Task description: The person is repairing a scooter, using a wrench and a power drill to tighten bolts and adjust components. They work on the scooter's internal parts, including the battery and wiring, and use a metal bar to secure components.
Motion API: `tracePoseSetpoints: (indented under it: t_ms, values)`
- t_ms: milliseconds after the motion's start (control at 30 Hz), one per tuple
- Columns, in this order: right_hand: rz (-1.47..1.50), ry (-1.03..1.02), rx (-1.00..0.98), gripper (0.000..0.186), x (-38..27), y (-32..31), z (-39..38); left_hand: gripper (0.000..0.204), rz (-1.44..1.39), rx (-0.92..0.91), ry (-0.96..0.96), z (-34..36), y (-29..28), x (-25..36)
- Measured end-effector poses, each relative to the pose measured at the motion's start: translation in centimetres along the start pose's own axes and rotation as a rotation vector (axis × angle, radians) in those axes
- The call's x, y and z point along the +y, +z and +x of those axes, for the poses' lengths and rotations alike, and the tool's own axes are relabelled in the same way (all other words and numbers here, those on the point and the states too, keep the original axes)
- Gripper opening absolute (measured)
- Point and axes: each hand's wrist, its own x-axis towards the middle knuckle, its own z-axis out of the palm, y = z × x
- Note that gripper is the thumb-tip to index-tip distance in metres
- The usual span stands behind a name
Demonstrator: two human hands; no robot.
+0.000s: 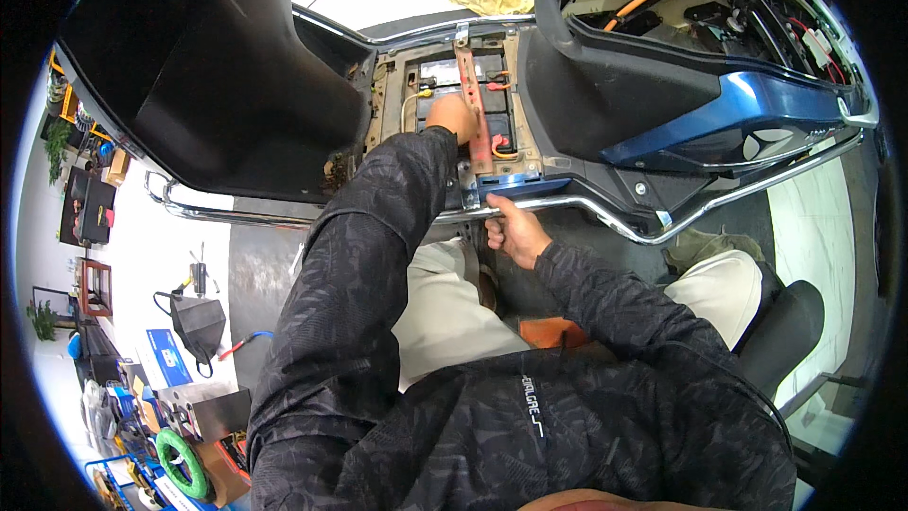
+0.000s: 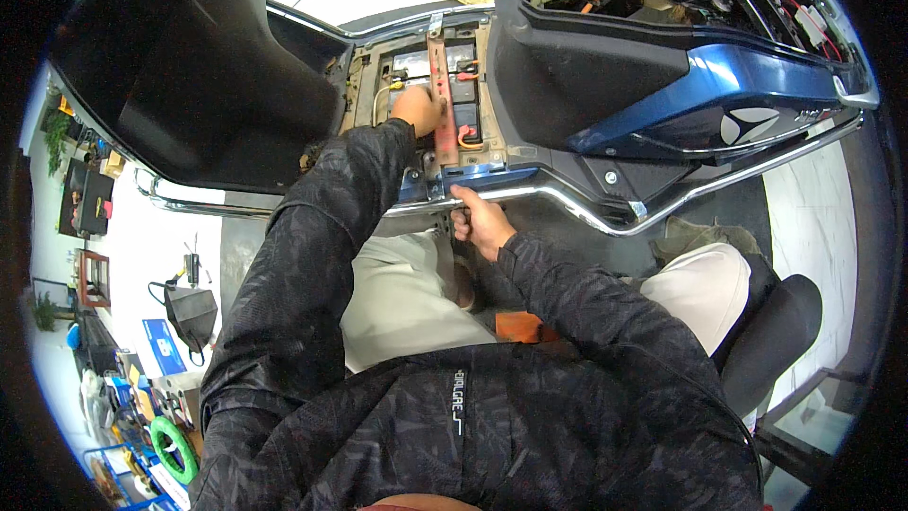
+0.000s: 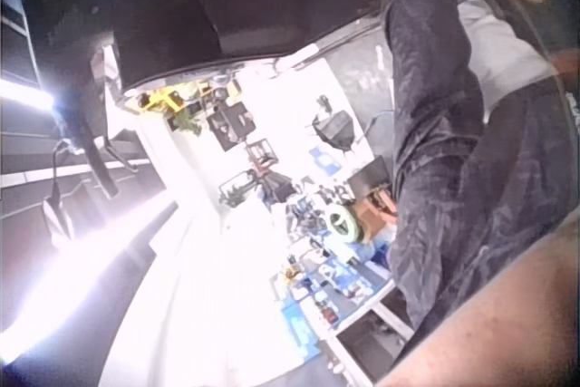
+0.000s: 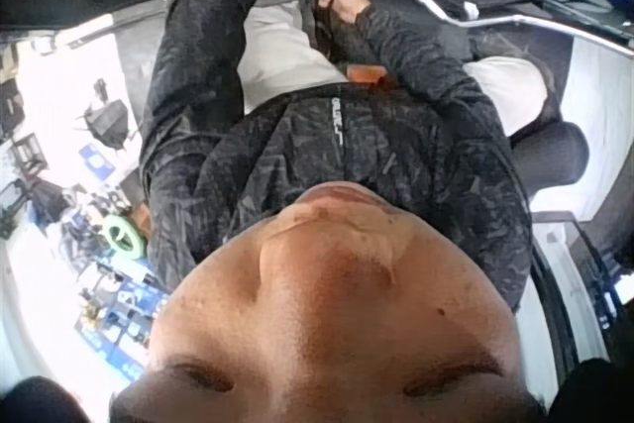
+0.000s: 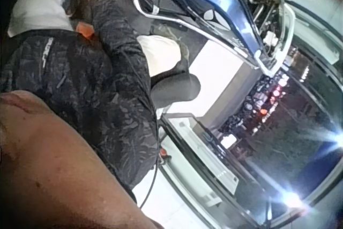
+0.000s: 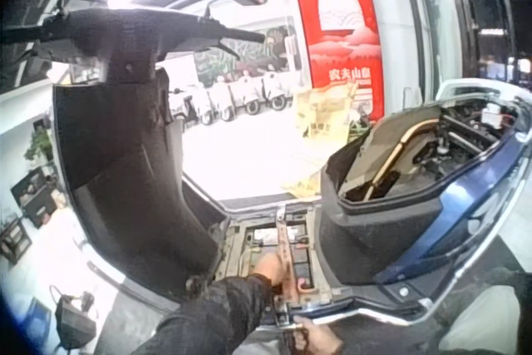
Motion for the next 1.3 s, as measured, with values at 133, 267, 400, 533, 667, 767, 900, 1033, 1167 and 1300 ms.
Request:
tracePoseSetpoints:
  t_ms: [133,267,400,533,667,767,900,1033,1167,1300]
  values:
    - [0.001,0.012,0.003,0.036,-0.3,0.3,-0.4,0.047,-0.026,-0.021,0.064,0.3,0.3,-0.1]
    - [-0.001,0.004,-0.034,0.036,-0.5,0.4,-0.8,0.049,-0.043,-0.018,0.102,0.2,0.1,0.3]
    - [-0.038,0.013,-0.012,0.038,-0.5,0.3,-0.5,0.053,0.067,-0.083,0.05,-0.1,-1.1,0.9]
    - [-0.092,0.049,-0.021,0.044,-0.7,0.1,-0.9,0.056,0.198,-0.157,0.01,-0.8,-2.0,0.7]
    - [-0.545,0.07,-0.067,0.055,-2.5,-0.6,-4.1,0.056,0.291,-0.243,0.176,-2.5,-2.9,-0.1]
    - [-1.328,-0.332,-0.226,0.051,-5.6,-0.5,-6.8,0.059,0.309,-0.268,0.163,-4.4,-5.1,-0.1]
    - [-1.501,-0.78,-0.091,0.043,-12.7,1.3,-6.0,0.06,-0.061,-0.616,-0.346,-8.4,-7.9,0.8]
    - [-1.822,-0.691,0.182,0.049,-17.0,4.9,-0.5,0.066,-0.07,-0.631,-0.36,-13.1,-6.5,1.3]
    - [-2.041,-0.429,0.303,0.058,-16.6,7.8,3.6,0.093,-0.037,-0.497,-0.265,-18.1,-0.7,0.1]
    - [-2.057,-0.362,0.258,0.061,-18.0,8.4,5.9,0.087,-1.234,-0.194,-0.891,-20.8,4.2,-0.9]
